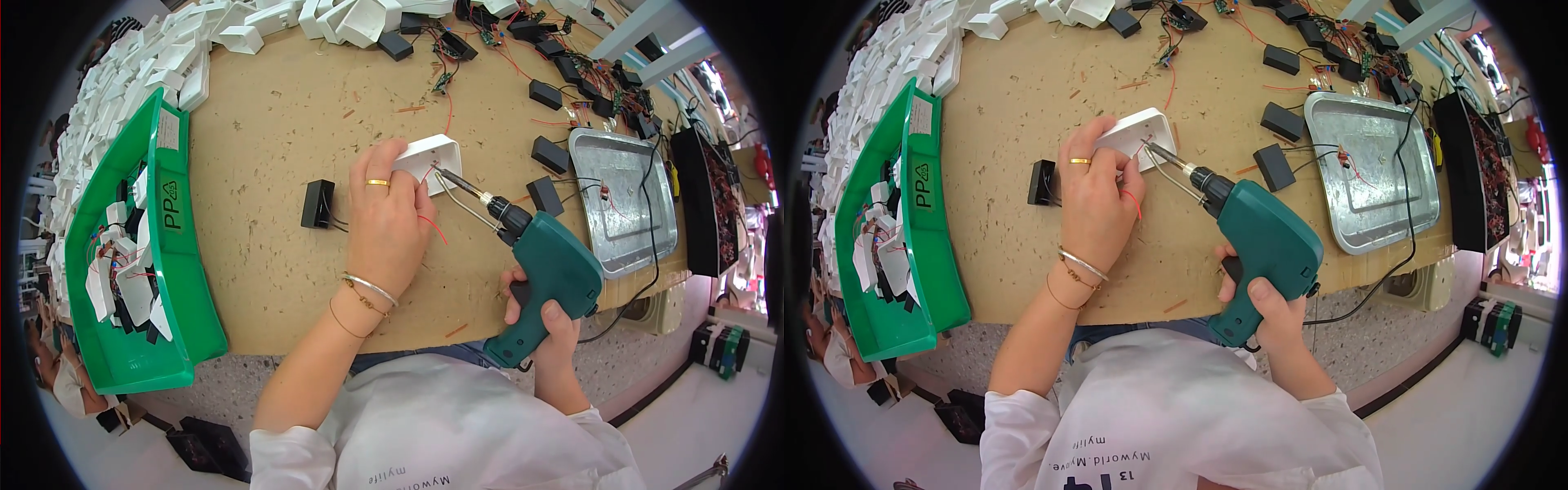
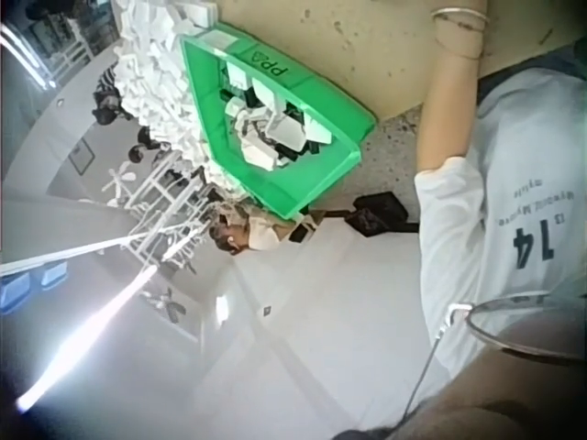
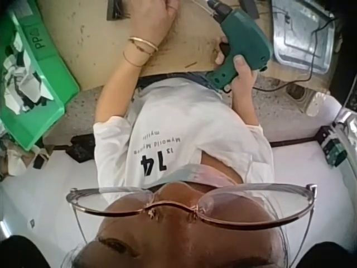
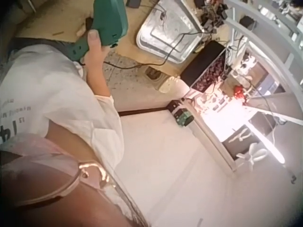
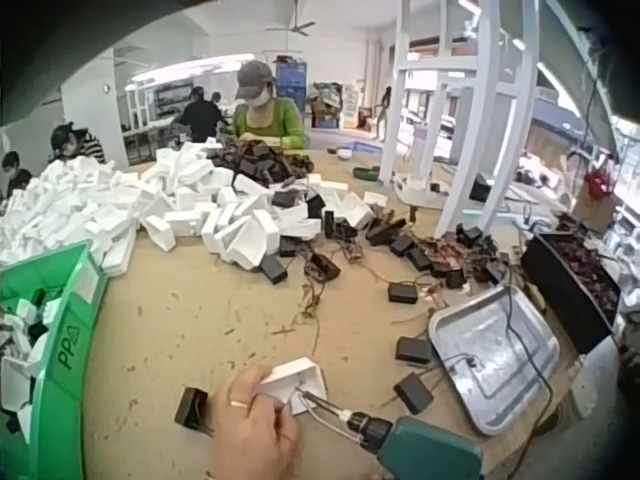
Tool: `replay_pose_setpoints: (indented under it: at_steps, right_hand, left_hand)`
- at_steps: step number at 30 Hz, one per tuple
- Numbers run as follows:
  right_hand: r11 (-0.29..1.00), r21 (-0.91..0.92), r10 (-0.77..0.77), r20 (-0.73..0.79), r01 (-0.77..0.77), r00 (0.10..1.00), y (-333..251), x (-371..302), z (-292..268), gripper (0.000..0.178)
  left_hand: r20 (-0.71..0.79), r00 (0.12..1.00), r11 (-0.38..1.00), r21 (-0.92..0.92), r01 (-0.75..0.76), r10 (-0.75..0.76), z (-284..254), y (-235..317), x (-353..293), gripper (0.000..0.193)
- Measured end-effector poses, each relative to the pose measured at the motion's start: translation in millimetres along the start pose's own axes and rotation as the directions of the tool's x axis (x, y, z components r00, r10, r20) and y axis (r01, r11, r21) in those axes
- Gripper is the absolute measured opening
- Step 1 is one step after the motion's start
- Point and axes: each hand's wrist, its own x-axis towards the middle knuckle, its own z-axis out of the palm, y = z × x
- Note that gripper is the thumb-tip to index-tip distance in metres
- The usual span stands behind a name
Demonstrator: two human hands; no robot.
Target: Worker uses a handheld soldering tool to assemble electronic components into plastic casings at a factory workstation.
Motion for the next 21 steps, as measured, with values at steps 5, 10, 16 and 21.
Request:
replay_pose_setpoints:
  at_steps: [5,10,16,21]
  right_hand:
    - [1.000,-0.016,-0.027,-0.010,0.027,1.000,-2,-3,0,0.059]
    - [0.997,-0.041,-0.061,-0.043,0.060,0.997,-4,-15,-18,0.060]
    - [0.999,0.039,-0.022,-0.035,0.023,0.999,-3,-37,-29,0.060]
    - [0.994,-0.105,0.007,-0.063,-0.014,0.998,2,-49,-32,0.063]
  left_hand:
    - [0.018,1.000,1.000,0.029,-0.010,0.009,-3,0,-1,0.011]
    - [0.047,0.999,1.000,0.013,-0.023,0.022,-8,5,-5,0.012]
    - [0.111,0.994,1.000,-0.029,-0.012,0.015,-15,23,-18,0.010]
    - [0.034,0.999,1.000,-0.020,-0.012,0.013,-9,27,-20,0.014]
